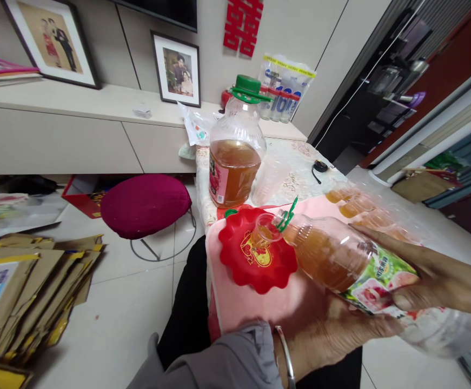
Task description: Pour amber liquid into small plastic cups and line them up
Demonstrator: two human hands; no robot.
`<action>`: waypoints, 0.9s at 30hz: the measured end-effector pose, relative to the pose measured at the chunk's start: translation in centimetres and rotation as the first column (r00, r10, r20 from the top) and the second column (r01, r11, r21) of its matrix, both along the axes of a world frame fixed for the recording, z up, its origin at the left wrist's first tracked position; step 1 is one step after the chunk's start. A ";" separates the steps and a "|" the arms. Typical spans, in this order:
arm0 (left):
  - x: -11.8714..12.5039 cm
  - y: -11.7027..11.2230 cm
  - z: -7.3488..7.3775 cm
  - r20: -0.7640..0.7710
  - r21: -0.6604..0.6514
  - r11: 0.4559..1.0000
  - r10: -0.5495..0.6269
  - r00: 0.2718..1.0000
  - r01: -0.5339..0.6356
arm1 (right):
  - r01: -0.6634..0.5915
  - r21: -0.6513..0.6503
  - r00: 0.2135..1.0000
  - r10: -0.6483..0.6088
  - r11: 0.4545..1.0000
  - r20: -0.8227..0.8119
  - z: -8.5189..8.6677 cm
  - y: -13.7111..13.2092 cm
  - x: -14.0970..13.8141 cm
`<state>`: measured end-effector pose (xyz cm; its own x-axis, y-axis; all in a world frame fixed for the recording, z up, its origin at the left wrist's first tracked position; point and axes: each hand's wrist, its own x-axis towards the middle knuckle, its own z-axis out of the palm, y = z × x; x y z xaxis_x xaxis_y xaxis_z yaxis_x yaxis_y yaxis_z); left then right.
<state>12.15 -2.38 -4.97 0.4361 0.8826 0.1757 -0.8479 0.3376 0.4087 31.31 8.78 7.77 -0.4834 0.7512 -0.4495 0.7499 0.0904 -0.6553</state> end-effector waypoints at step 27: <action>-3.4 1.0 5.0 -0.284 0.191 0.940 0.330 0.900 -0.283 | 0.219 -0.059 0.838 -0.218 0.974 -0.500 -5.3 -2.7 0.9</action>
